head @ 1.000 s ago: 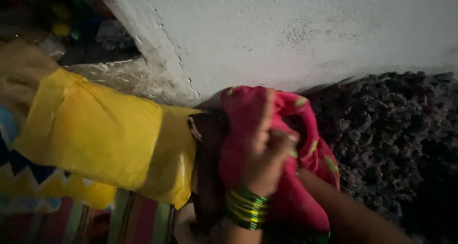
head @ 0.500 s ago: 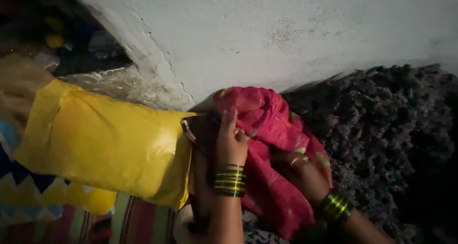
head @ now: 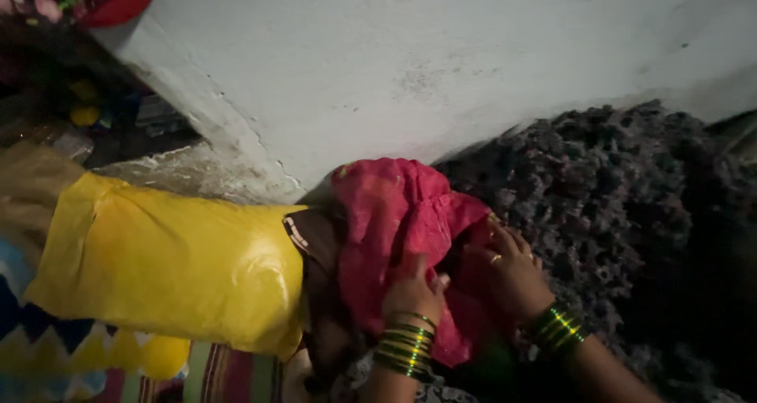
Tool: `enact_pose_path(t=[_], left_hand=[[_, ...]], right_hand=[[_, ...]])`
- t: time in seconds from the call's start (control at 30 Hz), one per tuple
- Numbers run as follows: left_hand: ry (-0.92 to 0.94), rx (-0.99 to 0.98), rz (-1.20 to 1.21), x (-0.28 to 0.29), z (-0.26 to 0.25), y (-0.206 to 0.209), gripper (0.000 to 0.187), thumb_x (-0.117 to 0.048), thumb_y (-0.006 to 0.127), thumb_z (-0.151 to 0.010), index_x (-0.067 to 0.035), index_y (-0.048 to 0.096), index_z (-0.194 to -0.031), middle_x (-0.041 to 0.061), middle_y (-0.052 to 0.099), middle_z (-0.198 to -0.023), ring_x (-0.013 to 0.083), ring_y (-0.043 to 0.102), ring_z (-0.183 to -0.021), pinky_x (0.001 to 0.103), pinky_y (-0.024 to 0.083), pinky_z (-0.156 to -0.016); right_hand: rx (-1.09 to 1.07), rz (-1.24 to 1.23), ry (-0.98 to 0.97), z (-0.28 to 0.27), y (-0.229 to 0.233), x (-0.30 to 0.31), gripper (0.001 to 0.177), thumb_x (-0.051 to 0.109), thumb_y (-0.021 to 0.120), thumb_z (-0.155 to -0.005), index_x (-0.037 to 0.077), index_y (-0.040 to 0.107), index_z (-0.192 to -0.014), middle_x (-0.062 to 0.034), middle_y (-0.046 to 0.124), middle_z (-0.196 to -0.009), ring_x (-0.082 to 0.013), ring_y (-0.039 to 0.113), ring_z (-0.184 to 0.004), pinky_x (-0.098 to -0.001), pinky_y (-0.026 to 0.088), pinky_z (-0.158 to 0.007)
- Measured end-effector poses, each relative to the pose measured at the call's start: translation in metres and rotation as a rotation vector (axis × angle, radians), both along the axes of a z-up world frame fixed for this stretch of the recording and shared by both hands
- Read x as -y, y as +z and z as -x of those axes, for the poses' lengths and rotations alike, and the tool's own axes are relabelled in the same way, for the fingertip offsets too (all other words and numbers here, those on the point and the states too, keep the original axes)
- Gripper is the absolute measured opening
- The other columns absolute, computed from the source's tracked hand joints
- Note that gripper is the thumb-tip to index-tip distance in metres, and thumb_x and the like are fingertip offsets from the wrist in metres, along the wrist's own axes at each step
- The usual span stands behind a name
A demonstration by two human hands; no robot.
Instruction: The person puts dark fibrous material into a pink and green bag by hand.
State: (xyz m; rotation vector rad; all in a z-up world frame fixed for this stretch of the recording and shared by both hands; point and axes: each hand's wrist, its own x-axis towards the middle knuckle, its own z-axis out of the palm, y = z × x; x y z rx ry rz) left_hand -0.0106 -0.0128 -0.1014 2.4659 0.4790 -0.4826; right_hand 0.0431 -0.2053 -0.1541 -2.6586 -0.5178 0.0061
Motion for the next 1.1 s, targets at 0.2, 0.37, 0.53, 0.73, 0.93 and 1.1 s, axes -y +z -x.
enact_pose_path(t=[0.2,0.37,0.53,0.73,0.93,1.1], left_hand=[[-0.057,-0.056,-0.096,0.019,0.002,-0.065,0.057,-0.039,0.069,-0.091,-0.013,0.046,-0.136,0.019,0.067,-0.114,0.0382,0.065,-0.11,0.051,0.052,-0.092],[-0.014,0.307,-0.071,0.011,0.0,-0.102,0.033,-0.012,0.068,-0.082,-0.01,0.061,-0.114,0.015,0.071,-0.107,0.0376,0.067,-0.105,0.049,0.053,-0.088],[0.199,0.688,0.089,-0.016,-0.005,-0.116,0.023,-0.009,0.071,-0.073,-0.003,0.062,-0.092,0.018,0.068,-0.09,0.0358,0.066,-0.089,0.042,0.054,-0.083],[0.47,0.802,0.295,-0.051,-0.017,-0.109,0.029,-0.005,0.053,-0.082,-0.008,0.075,-0.101,0.013,0.076,-0.103,0.0288,0.072,-0.1,0.038,0.053,-0.093],[0.276,0.922,0.215,-0.034,-0.007,-0.054,0.033,-0.003,0.057,-0.08,-0.009,0.071,-0.11,0.016,0.072,-0.118,0.0327,0.065,-0.115,0.041,0.047,-0.103],[0.182,1.126,-0.146,-0.033,-0.009,-0.031,0.039,0.0,0.063,-0.077,-0.01,0.071,-0.113,0.017,0.073,-0.118,0.0468,0.053,-0.121,0.052,0.038,-0.107]], right_hand=[[-0.152,0.138,-0.085,0.03,0.01,0.036,0.056,0.028,0.057,-0.09,0.034,0.053,-0.146,-0.0024,0.015,-0.167,-0.0316,0.014,-0.153,-0.0621,0.023,-0.114],[-0.145,0.236,0.007,0.049,-0.005,0.084,0.075,0.045,0.064,-0.085,0.026,0.042,-0.155,-0.0043,0.016,-0.167,-0.0336,0.016,-0.148,-0.0626,0.022,-0.111],[-0.355,0.364,0.147,0.073,-0.049,0.133,0.041,0.037,0.052,-0.097,0.022,0.059,-0.135,-0.0074,0.066,-0.133,-0.0244,0.069,-0.116,-0.0367,0.061,-0.092],[-0.756,-0.051,0.125,0.097,-0.063,0.117,0.038,0.044,0.064,-0.091,0.025,0.073,-0.123,-0.0072,0.075,-0.113,-0.0259,0.071,-0.102,-0.0396,0.057,-0.086],[-0.664,0.017,0.075,0.077,-0.043,0.112,0.037,0.037,0.066,-0.09,0.027,0.07,-0.125,-0.0076,0.067,-0.124,-0.0292,0.063,-0.114,-0.0432,0.054,-0.092],[-0.577,0.155,0.081,0.091,-0.019,0.103,0.038,0.031,0.067,-0.089,0.028,0.068,-0.127,-0.0079,0.06,-0.133,-0.032,0.056,-0.124,-0.0463,0.052,-0.098]])
